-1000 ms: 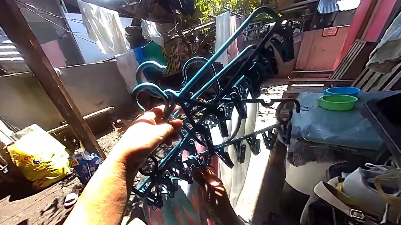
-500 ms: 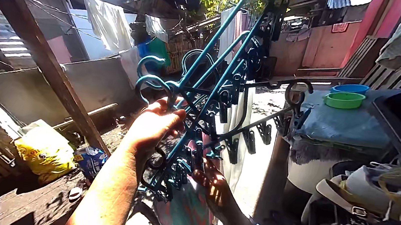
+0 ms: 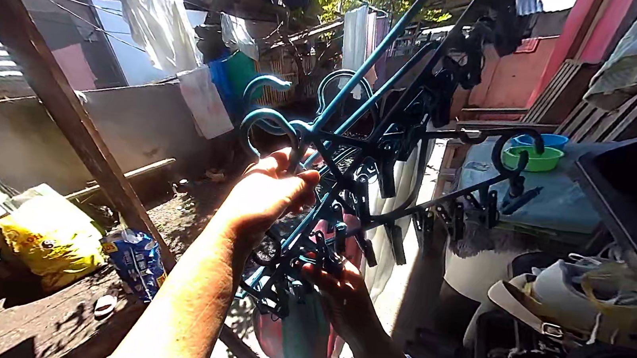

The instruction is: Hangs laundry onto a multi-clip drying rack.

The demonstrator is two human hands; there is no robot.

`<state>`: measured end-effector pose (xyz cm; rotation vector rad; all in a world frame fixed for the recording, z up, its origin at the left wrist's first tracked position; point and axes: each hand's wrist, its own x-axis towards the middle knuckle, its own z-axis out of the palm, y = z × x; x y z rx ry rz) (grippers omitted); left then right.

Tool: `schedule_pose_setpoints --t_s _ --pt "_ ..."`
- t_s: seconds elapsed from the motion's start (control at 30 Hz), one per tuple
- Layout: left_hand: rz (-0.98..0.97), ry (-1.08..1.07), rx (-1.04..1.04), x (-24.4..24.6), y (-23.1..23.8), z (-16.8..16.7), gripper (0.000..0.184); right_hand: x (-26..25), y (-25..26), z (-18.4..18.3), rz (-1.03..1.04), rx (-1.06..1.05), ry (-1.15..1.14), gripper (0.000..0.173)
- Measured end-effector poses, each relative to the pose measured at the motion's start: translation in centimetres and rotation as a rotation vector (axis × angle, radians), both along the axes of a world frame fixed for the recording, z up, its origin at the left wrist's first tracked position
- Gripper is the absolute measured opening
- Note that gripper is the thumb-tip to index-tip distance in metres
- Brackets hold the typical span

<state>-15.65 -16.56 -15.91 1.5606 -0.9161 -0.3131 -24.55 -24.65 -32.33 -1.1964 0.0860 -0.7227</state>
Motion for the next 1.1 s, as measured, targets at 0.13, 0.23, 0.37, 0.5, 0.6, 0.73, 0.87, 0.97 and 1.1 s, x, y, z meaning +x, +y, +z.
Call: schedule_pose_setpoints --t_s 0.13,0.23,0.37,0.5,0.6,0.73,0.87,0.97,1.1 --pt "-0.009 0.002 -0.010 0.0 -0.7 0.6 0.032 0.1 -0.9 0.6 -0.030 0.023 -0.035 0.023" --pt "-0.012 -0.025 -0.017 0.0 -1.1 1.1 0.031 -0.5 -1.5 0.6 -0.011 -0.093 0.040 0.025" --pt "-0.019 -0.011 -0.029 -0.2 -1.3 0.8 0.033 -1.4 -1.9 0.1 -0.018 -0.196 0.117 0.011" --pt "-0.034 -0.014 -0.020 0.0 -1.5 0.3 0.031 -1.4 -1.7 -0.5 -0.003 -0.162 0.117 0.019" --pt "-0.024 -0.052 -0.008 0.0 -1.2 0.9 0.033 -2.0 -1.8 -1.0 -0.013 -0.283 0.221 0.018" --pt "-0.008 -0.085 0.001 0.2 -0.7 1.7 0.031 -1.7 -2.4 -3.0 -0.259 -0.561 0.104 0.018" --pt "-0.031 -0.040 -0.002 -0.2 -0.8 1.6 0.029 -1.2 -1.9 -5.5 -0.524 -0.792 0.005 0.033" --pt "-0.025 -0.012 0.012 -0.4 -1.3 0.9 0.030 -1.2 -2.0 -7.4 -0.593 -0.855 -0.079 0.038" --pt "-0.018 -0.009 0.019 -0.2 -1.5 0.1 0.029 -3.0 -2.1 -7.1 -0.305 -0.658 0.028 0.025"
